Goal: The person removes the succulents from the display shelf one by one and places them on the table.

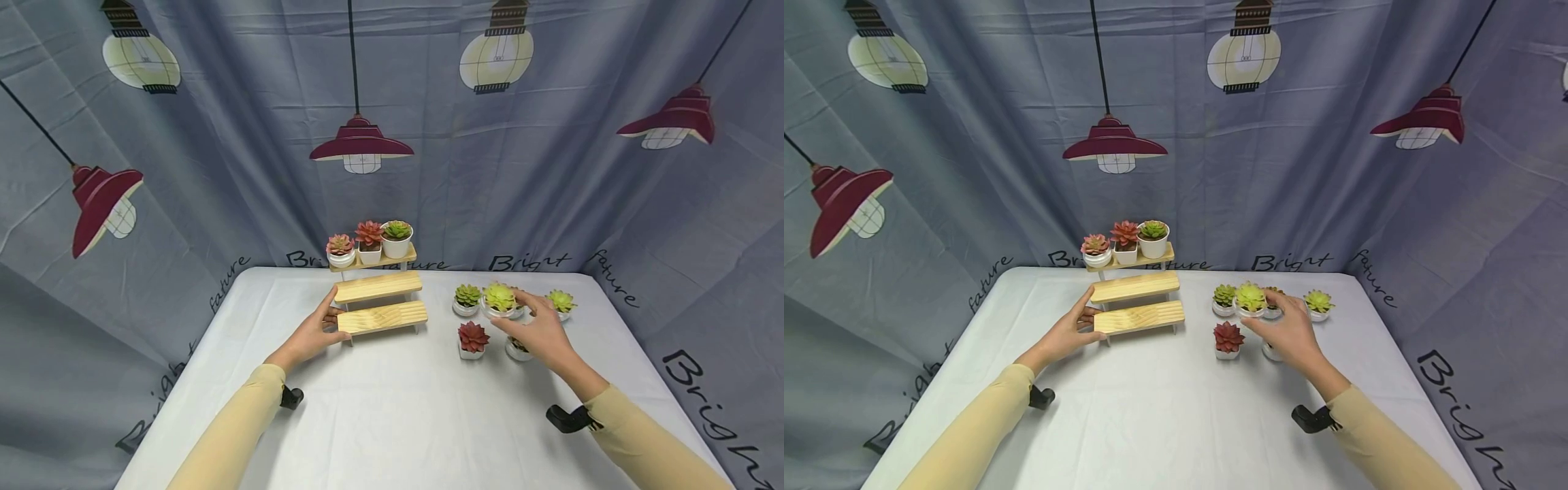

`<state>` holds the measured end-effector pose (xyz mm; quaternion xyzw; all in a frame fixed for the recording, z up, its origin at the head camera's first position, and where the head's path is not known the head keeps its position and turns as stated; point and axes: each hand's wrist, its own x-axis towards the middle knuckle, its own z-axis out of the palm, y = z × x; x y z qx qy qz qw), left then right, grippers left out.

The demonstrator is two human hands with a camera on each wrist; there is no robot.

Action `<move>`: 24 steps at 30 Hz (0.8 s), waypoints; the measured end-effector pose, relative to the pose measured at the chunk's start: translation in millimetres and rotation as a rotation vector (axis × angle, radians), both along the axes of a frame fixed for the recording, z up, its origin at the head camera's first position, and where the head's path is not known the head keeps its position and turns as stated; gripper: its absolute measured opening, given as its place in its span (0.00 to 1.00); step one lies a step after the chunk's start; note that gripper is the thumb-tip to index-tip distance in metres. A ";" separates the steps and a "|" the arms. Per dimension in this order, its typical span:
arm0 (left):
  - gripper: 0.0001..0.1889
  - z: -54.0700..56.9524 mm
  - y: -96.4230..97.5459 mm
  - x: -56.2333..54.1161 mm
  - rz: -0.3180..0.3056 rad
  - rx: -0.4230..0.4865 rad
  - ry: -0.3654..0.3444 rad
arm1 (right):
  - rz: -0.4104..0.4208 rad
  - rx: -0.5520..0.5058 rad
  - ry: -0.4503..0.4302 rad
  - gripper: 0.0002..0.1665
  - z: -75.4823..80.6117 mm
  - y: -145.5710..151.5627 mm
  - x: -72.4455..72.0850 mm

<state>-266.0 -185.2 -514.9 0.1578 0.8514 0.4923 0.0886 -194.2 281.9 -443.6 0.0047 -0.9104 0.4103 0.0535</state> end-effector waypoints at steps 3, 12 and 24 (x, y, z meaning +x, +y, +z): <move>0.60 -0.1 0.0 -0.5 -0.003 0.000 0.002 | -0.020 -0.004 0.002 0.56 -4.0 13.3 6.0; 0.59 0.7 0.3 0.9 -0.005 0.015 -0.013 | -0.115 -0.015 -0.041 0.59 -15.1 43.0 20.0; 0.59 1.0 1.9 1.9 -0.003 -0.010 -0.013 | -0.178 -0.010 0.028 0.54 -36.3 82.3 28.6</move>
